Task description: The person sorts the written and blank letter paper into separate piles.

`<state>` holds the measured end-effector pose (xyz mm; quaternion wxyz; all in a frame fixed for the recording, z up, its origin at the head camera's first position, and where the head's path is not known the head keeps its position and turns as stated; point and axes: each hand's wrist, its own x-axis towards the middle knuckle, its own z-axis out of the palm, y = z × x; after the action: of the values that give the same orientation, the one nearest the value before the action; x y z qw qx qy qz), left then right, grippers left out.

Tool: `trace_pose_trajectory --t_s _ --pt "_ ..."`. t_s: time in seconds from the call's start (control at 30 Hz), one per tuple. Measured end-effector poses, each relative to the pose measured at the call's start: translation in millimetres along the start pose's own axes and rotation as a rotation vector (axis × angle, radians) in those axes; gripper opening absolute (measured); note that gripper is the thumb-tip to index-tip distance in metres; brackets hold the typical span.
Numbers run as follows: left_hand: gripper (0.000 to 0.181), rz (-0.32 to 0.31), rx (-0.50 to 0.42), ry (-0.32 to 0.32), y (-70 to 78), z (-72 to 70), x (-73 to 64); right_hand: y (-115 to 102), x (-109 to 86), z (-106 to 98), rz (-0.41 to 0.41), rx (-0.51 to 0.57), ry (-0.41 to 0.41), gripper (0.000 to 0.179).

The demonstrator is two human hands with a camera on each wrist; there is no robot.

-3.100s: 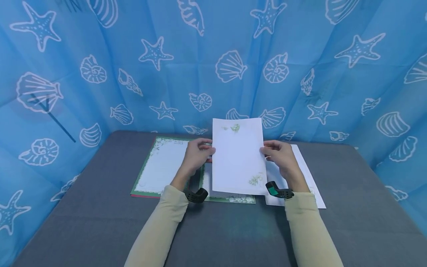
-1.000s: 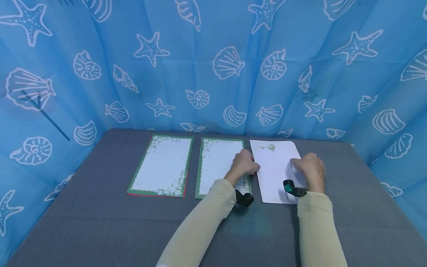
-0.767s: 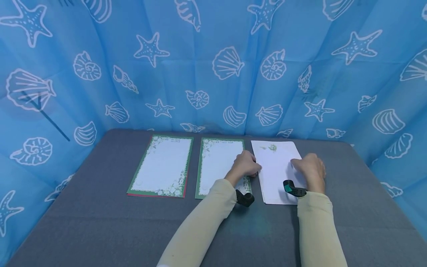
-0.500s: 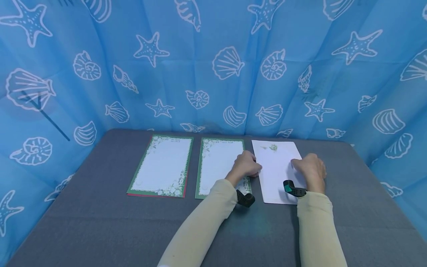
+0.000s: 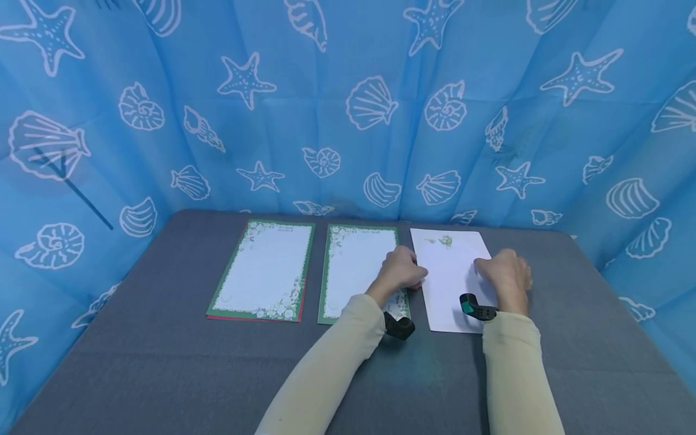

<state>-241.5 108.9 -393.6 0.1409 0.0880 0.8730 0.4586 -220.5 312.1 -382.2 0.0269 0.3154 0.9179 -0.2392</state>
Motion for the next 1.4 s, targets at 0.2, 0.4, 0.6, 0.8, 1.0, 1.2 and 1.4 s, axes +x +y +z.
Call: trace_pose_trajectory --t_s 0.2,0.4,0.6,0.8,1.0,1.2,1.4 --pt "0.027 0.028 -0.042 0.003 -2.1 -9.5 -4.5 -11.6 -1.2 2.5 0.005 -0.055 0.026 0.057" --pt "0.041 0.082 -0.109 -0.003 -12.4 -23.5 -6.7 -22.9 -4.5 5.7 -0.081 -0.060 0.060 0.055" --pt "0.041 0.144 -0.072 0.035 -25.0 -41.5 -10.3 -31.6 -10.9 9.5 -0.243 0.022 0.127 0.052" --pt "0.038 0.176 -0.014 0.107 -36.1 -57.1 -14.2 -40.0 -19.2 13.2 -0.392 0.093 0.120 0.047" --pt "0.035 0.197 0.002 0.143 -46.3 -73.1 -21.1 -51.6 -26.8 22.5 -0.512 0.124 0.074 0.044" --pt "0.034 0.202 0.004 0.175 -58.3 -89.8 -25.3 -67.0 -37.0 32.9 -0.597 0.166 -0.009 0.042" --pt "0.034 0.183 0.002 0.202 -71.1 -101.6 -30.3 -78.3 -45.6 43.8 -0.697 0.196 -0.082 0.038"
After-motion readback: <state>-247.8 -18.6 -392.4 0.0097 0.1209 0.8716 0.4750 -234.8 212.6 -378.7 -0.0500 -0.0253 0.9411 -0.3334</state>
